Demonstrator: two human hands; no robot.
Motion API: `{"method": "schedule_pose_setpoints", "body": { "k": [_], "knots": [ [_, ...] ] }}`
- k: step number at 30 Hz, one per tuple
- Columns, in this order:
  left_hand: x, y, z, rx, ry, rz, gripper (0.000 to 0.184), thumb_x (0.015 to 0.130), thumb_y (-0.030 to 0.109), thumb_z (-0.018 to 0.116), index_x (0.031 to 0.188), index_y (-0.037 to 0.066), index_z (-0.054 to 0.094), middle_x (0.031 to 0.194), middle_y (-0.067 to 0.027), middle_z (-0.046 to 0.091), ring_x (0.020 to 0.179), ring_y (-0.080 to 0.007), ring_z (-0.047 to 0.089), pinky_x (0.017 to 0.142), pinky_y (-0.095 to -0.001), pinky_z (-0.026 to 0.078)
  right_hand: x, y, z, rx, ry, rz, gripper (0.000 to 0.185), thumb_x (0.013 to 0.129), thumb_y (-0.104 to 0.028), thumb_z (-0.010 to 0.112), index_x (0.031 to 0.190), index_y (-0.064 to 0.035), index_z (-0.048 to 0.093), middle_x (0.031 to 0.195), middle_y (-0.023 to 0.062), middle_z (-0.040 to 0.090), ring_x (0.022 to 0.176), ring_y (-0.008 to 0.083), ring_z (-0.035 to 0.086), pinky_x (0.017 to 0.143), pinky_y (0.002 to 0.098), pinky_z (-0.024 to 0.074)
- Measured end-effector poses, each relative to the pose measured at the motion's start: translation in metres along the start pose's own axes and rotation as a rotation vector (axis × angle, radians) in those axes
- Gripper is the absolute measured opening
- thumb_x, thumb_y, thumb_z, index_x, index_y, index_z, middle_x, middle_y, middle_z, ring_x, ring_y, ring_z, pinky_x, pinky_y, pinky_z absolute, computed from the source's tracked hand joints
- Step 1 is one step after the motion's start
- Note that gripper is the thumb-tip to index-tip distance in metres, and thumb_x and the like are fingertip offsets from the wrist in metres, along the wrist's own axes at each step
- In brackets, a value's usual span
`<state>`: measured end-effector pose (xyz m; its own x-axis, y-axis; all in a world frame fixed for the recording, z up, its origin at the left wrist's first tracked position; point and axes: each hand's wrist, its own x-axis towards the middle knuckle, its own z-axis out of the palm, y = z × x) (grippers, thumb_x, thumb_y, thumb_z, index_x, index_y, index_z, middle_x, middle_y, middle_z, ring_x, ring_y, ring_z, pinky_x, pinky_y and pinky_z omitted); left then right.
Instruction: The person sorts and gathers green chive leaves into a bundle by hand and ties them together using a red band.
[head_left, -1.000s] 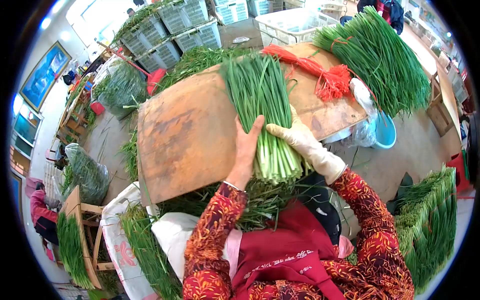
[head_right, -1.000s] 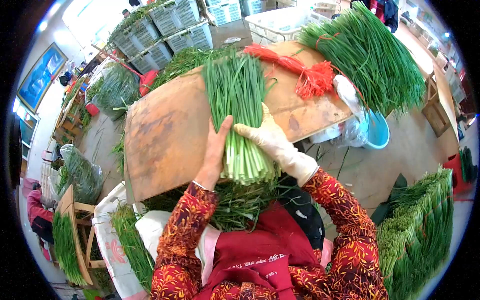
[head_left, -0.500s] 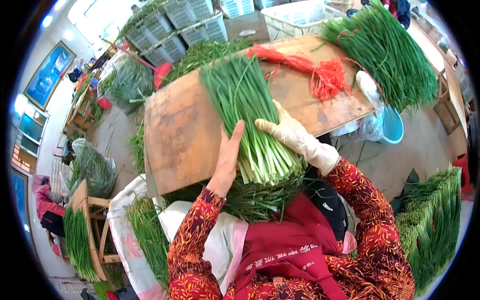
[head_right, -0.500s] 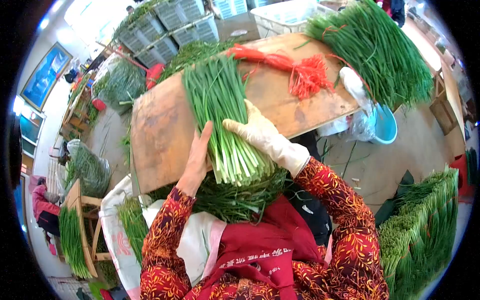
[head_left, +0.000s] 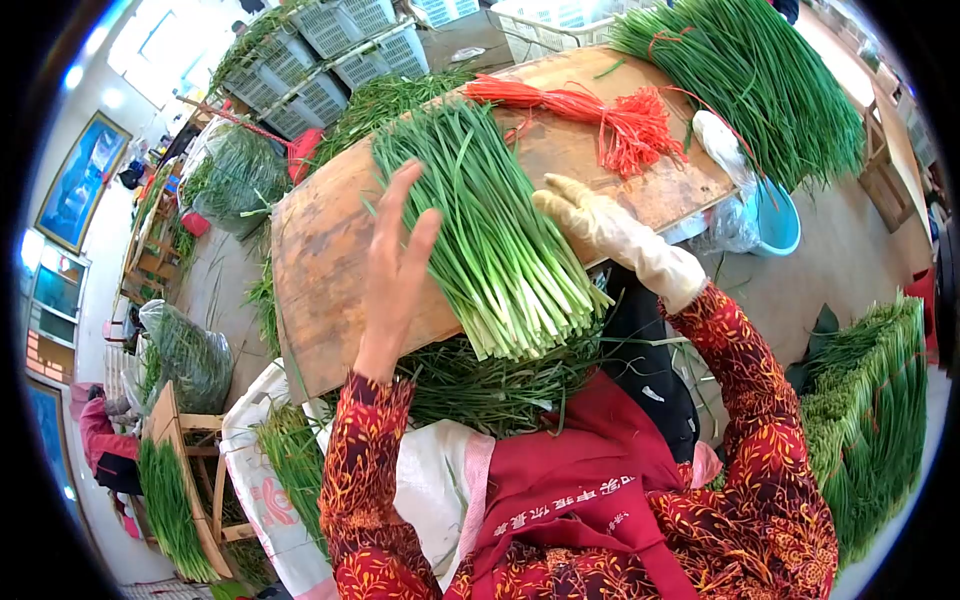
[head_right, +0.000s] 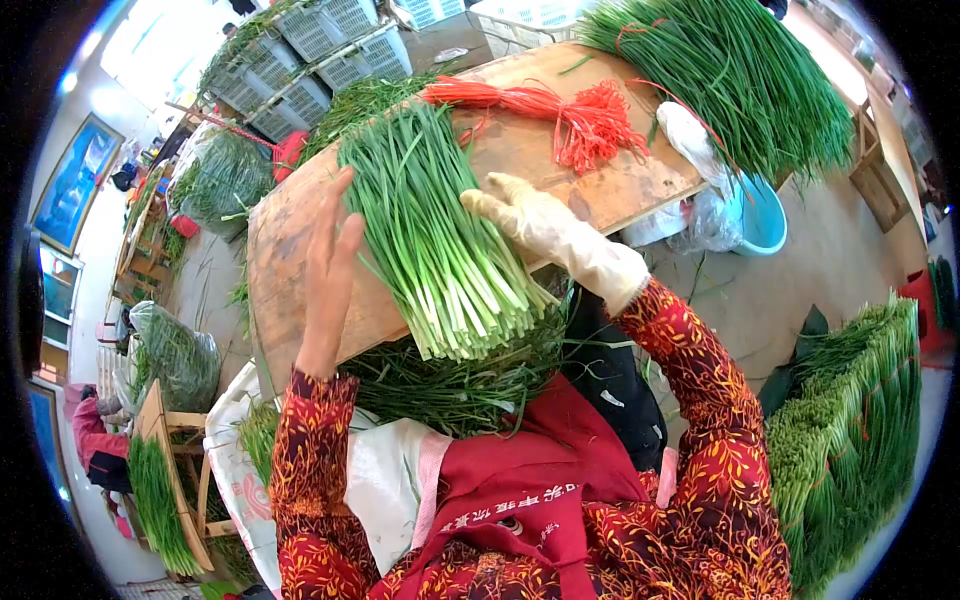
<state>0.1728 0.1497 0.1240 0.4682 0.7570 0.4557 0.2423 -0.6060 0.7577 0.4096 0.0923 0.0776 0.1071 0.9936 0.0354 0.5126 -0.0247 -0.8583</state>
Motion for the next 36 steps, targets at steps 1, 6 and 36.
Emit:
{"method": "schedule_pose_setpoints", "body": {
  "k": [1, 6, 36],
  "knots": [
    [0.012, 0.005, 0.004, 0.04, -0.081, 0.069, 0.049, 0.09, 0.038, 0.047, 0.129, 0.009, 0.042, 0.136, -0.0122, 0.039, 0.131, -0.026, 0.027, 0.109, -0.0368, 0.013, -0.009, -0.005, -0.007, 0.029, 0.053, -0.055, 0.069, 0.083, -0.054, 0.048, 0.125, 0.0003, 0.044, 0.122, 0.0214, 0.049, 0.113, 0.0277, 0.049, 0.092, 0.0316, 0.0398],
    [0.049, 0.008, 0.035, 0.329, -0.411, 0.391, 0.035, 0.091, 0.03, 0.046, 0.121, 0.013, 0.052, 0.131, -0.0036, 0.046, 0.13, -0.0223, 0.031, 0.109, -0.0422, 0.012, -0.084, -0.025, -0.045, 0.478, -0.514, -0.057, 0.038, 0.089, -0.035, 0.049, 0.103, -0.0013, 0.06, 0.097, 0.0124, 0.063, 0.091, 0.0235, 0.059, 0.084, 0.0323, 0.0445],
    [0.125, -0.051, 0.108, 0.703, -0.875, 0.122, 0.029, 0.088, 0.03, 0.049, 0.108, 0.01, 0.056, 0.113, -0.0102, 0.056, 0.113, -0.0259, 0.047, 0.104, -0.0485, 0.021, 0.135, 0.097, -0.139, -0.737, 0.499, 0.079, 0.034, 0.072, -0.04, 0.063, 0.082, -0.0072, 0.065, 0.072, 0.0144, 0.064, 0.073, 0.0305, 0.062, 0.075, 0.0409, 0.0441]
  ]
}}
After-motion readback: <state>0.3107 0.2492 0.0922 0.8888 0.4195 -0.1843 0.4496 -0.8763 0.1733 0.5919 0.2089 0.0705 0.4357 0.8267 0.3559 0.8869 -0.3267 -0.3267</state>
